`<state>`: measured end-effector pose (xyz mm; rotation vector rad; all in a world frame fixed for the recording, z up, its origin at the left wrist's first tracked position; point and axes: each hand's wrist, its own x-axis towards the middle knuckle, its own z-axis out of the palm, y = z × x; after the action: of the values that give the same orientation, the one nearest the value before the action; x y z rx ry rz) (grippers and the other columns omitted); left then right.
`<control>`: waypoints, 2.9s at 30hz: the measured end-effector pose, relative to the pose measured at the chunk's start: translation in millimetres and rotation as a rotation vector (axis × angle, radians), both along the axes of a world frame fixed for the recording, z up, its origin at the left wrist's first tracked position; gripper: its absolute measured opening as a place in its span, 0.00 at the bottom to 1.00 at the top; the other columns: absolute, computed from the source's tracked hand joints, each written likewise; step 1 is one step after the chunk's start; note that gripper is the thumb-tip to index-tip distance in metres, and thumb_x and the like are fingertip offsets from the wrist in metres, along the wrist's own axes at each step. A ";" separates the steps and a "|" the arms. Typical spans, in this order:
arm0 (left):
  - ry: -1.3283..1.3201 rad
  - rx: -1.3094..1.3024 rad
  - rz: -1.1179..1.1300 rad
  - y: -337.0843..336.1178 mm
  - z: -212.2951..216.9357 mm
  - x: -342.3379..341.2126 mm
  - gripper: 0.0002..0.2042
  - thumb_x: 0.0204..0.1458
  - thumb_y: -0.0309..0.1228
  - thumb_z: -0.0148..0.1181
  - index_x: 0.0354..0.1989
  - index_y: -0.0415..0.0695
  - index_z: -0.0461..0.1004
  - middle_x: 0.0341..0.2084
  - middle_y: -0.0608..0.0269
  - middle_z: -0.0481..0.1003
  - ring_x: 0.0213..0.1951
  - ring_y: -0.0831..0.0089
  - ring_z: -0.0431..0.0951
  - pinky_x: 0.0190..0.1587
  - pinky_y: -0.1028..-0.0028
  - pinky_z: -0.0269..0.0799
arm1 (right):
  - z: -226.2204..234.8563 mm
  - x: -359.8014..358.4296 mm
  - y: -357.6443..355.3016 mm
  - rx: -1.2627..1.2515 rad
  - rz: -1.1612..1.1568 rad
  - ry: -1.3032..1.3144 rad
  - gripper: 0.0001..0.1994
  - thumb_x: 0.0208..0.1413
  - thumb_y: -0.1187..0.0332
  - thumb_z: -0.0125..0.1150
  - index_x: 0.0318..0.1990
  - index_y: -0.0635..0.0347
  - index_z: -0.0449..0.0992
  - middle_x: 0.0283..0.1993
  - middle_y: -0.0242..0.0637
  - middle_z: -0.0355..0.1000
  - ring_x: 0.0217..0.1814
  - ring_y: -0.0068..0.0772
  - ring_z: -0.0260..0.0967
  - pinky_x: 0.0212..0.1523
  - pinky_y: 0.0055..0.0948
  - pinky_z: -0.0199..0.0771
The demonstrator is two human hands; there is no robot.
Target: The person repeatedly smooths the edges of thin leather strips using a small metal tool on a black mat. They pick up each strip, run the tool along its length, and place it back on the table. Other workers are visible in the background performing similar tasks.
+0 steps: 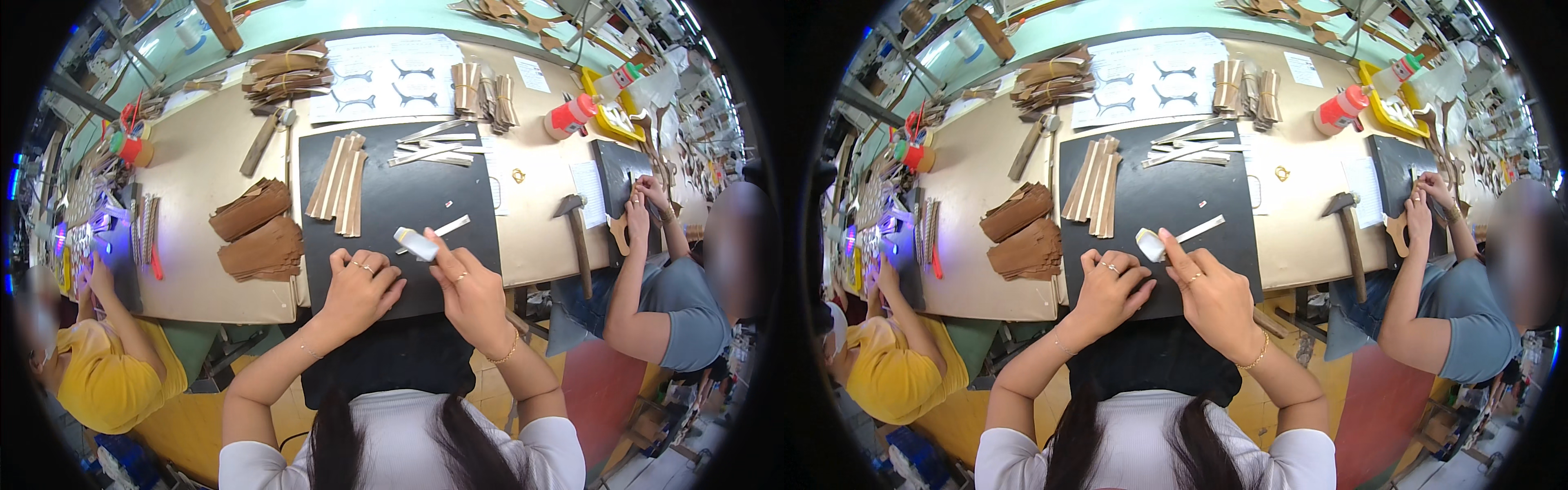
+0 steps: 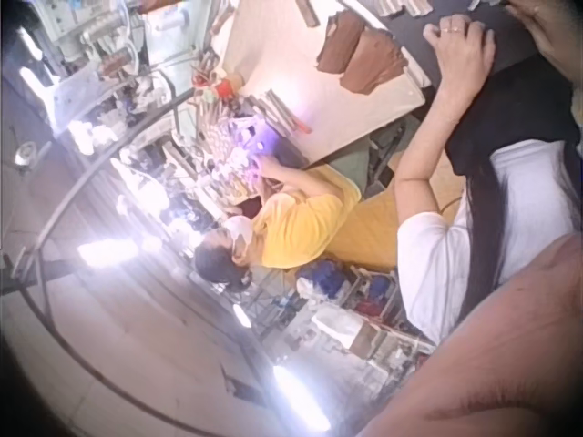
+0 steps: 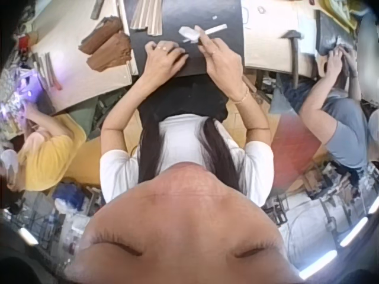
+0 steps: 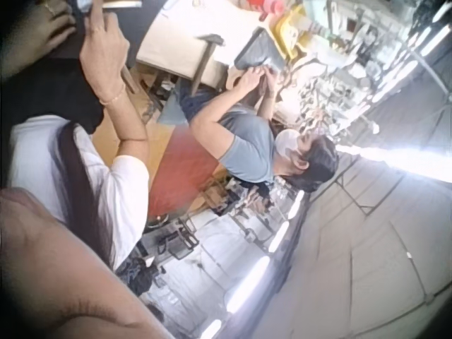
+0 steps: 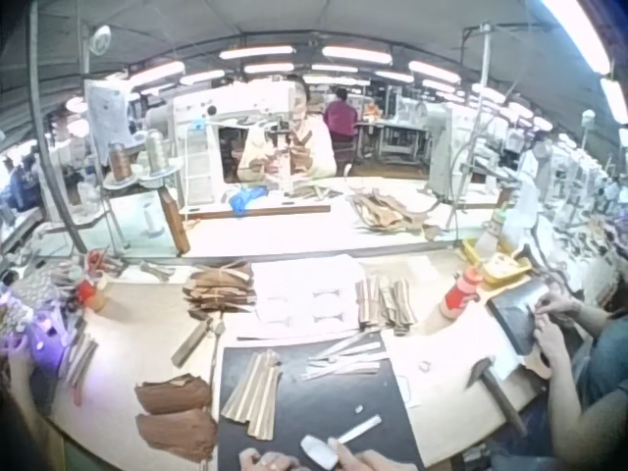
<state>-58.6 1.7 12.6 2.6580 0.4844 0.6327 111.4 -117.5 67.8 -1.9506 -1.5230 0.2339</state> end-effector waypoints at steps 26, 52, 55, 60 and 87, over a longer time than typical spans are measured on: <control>0.246 0.185 0.099 59.1 108.3 109.8 0.21 0.52 0.33 0.70 0.55 0.44 0.78 0.50 0.55 0.78 0.52 0.55 0.76 0.53 0.59 0.68 | -45.7 17.7 -62.4 0.057 -0.258 0.430 0.21 0.70 0.72 0.55 0.69 0.55 0.70 0.30 0.42 0.71 0.27 0.37 0.69 0.32 0.31 0.71; 0.234 0.037 -0.024 176.2 29.8 161.4 0.07 0.53 0.28 0.64 0.39 0.47 0.86 0.38 0.61 0.82 0.45 0.63 0.82 0.46 0.69 0.71 | -45.5 22.3 -61.7 -0.001 -0.214 0.381 0.16 0.69 0.75 0.54 0.62 0.66 0.74 0.30 0.43 0.73 0.30 0.36 0.72 0.34 0.30 0.73; 0.116 -0.274 -0.014 180.4 53.6 151.5 0.06 0.53 0.29 0.65 0.38 0.45 0.85 0.39 0.64 0.83 0.44 0.71 0.82 0.47 0.71 0.71 | -43.7 23.2 -60.8 -0.022 -0.211 0.385 0.17 0.68 0.75 0.54 0.62 0.66 0.74 0.30 0.43 0.72 0.29 0.36 0.72 0.34 0.30 0.73; -0.260 -0.810 -0.144 179.9 102.0 139.2 0.05 0.57 0.28 0.65 0.36 0.41 0.76 0.41 0.59 0.83 0.50 0.72 0.81 0.57 0.69 0.72 | -43.5 24.2 -59.6 -0.034 -0.193 0.358 0.18 0.68 0.75 0.54 0.64 0.65 0.73 0.30 0.42 0.72 0.29 0.35 0.72 0.33 0.30 0.74; 0.406 -0.148 0.219 147.0 72.9 74.9 0.17 0.54 0.36 0.70 0.46 0.38 0.79 0.36 0.50 0.79 0.40 0.55 0.80 0.44 0.61 0.75 | -40.7 23.4 -58.0 -0.080 -0.212 0.384 0.17 0.69 0.73 0.54 0.62 0.65 0.74 0.31 0.43 0.74 0.30 0.35 0.74 0.33 0.30 0.74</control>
<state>16.3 148.7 85.4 2.6104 0.9054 0.0994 134.8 -175.5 27.1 -1.9723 -1.0669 0.5493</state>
